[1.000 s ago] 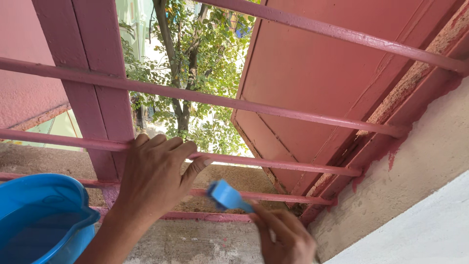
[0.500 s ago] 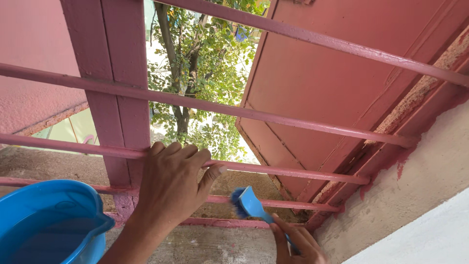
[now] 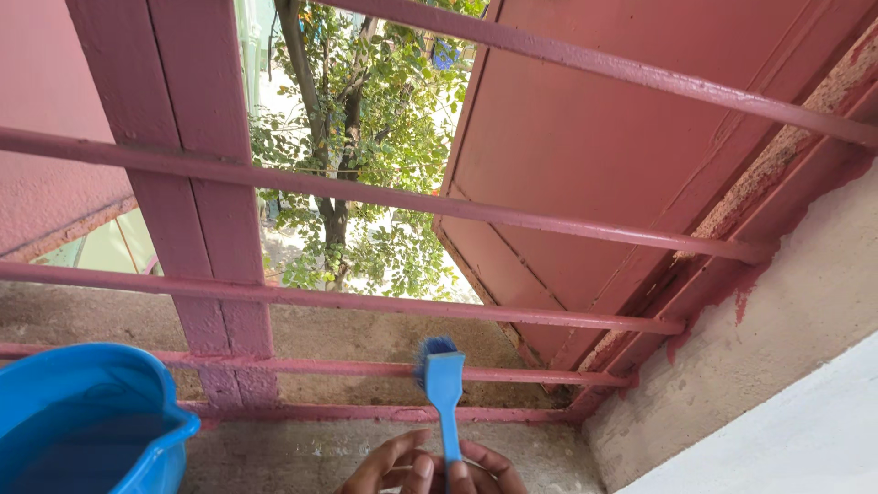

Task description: The person scrubs a pink metal railing and adjacent wall with a blue brush, repeatedly dipping the brush into a blue bucket of water. The person works along the horizontal bars and vertical sections of the railing, focusing on the junction with the wall.

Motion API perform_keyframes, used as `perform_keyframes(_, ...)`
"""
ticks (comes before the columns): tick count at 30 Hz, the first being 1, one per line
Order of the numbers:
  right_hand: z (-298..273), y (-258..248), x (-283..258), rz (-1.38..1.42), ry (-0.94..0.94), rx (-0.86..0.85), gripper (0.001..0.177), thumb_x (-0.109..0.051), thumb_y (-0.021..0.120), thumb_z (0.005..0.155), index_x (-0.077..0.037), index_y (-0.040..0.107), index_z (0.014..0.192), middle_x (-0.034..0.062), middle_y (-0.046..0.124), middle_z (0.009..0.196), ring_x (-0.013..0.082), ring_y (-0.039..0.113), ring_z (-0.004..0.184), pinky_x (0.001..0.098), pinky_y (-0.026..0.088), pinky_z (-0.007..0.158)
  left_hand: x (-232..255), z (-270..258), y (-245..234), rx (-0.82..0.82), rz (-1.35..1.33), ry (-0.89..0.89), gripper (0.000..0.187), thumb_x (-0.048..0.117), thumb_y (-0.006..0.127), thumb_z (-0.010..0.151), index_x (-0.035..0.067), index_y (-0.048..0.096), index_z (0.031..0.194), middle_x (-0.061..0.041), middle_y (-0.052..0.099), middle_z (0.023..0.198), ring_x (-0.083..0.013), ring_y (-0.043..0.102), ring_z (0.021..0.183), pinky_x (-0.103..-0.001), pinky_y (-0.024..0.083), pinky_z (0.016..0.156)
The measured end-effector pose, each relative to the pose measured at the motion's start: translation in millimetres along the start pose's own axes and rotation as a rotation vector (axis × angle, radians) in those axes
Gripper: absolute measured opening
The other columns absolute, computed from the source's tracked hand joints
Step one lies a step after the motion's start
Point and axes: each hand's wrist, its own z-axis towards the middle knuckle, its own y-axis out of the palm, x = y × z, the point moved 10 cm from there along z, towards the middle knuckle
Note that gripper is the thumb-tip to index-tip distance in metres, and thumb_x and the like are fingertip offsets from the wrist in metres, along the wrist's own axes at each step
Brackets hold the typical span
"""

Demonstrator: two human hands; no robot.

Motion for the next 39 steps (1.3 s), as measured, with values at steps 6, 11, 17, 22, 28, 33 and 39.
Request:
perform_keyframes(6, -7, 46, -22, 0.269, -0.213, -0.165, 0.014, -0.001, 0.072, 0.089, 0.003, 0.064, 0.100, 0.0227, 0.083, 0.103, 0.0243, 0.081, 0.103, 0.0380, 0.065, 0.093, -55, 13, 13, -0.026, -0.218, -0.047, 0.035, 0.037, 0.061, 0.094, 0.011, 0.075, 0.113, -0.007, 0.084, 0.097, -0.0163, 0.079, 0.091, -0.033, 0.063, 0.083)
perform_keyframes(11, -6, 72, -30, 0.167, -0.168, -0.385, 0.010, -0.001, 0.074, 0.088, 0.005, 0.076, 0.097, 0.0215, 0.083, 0.109, 0.0235, 0.082, 0.107, 0.0371, 0.066, 0.095, -94, 18, -6, 0.101, -0.406, 0.024, 0.030, 0.031, 0.054, 0.098, 0.007, 0.068, 0.110, -0.005, 0.078, 0.097, -0.0127, 0.067, 0.076, -0.033, 0.058, 0.073)
perform_keyframes(17, -7, 83, -96, -0.329, -0.515, -0.431, 0.014, -0.014, 0.081, 0.087, -0.009, 0.082, 0.100, 0.0113, 0.082, 0.092, 0.0184, 0.084, 0.084, 0.0337, 0.068, 0.077, -84, 14, -37, 0.224, -0.219, 0.073, 0.023, 0.028, 0.059, 0.098, 0.007, 0.069, 0.101, -0.005, 0.081, 0.085, -0.0106, 0.075, 0.080, -0.030, 0.060, 0.075)
perform_keyframes(22, -49, 2, -304, -0.742, -0.986, 0.232, 0.006, -0.018, 0.079, 0.084, -0.014, 0.079, 0.089, 0.0097, 0.080, 0.095, 0.0199, 0.080, 0.088, 0.0367, 0.065, 0.078, 40, -37, -114, 0.544, 0.503, -0.075, 0.026, 0.043, 0.070, 0.092, 0.019, 0.076, 0.100, -0.006, 0.074, 0.063, -0.0109, 0.075, 0.057, -0.034, 0.057, 0.058)
perform_keyframes(28, -49, 29, -404, -0.873, -1.254, 0.076, 0.020, -0.018, 0.079, 0.082, -0.008, 0.078, 0.100, 0.0085, 0.075, 0.094, 0.0265, 0.071, 0.089, 0.0387, 0.056, 0.079, 198, -34, -93, 0.244, 1.094, 0.104, 0.029, 0.045, 0.064, 0.094, 0.021, 0.080, 0.098, -0.004, 0.072, 0.076, -0.0217, 0.074, 0.065, -0.043, 0.057, 0.062)
perform_keyframes(33, -31, 31, -392, -0.873, -1.181, 0.064, 0.023, -0.020, 0.079, 0.085, -0.010, 0.080, 0.106, 0.0046, 0.074, 0.089, 0.0233, 0.068, 0.081, 0.0394, 0.054, 0.072, 262, -7, -127, 0.081, 1.213, 0.013, 0.023, 0.039, 0.069, 0.093, 0.019, 0.081, 0.095, -0.008, 0.071, 0.061, -0.0235, 0.073, 0.056, -0.041, 0.059, 0.063)
perform_keyframes(39, -29, 25, -384, -0.832, -1.202, 0.109, 0.024, -0.021, 0.079, 0.085, -0.011, 0.080, 0.107, 0.0045, 0.075, 0.092, 0.0237, 0.067, 0.083, 0.0395, 0.052, 0.078, 252, 0, -78, 0.066, 1.198, 0.196, 0.029, 0.037, 0.069, 0.091, 0.012, 0.080, 0.082, -0.011, 0.068, 0.063, -0.0270, 0.071, 0.060, -0.046, 0.056, 0.065)
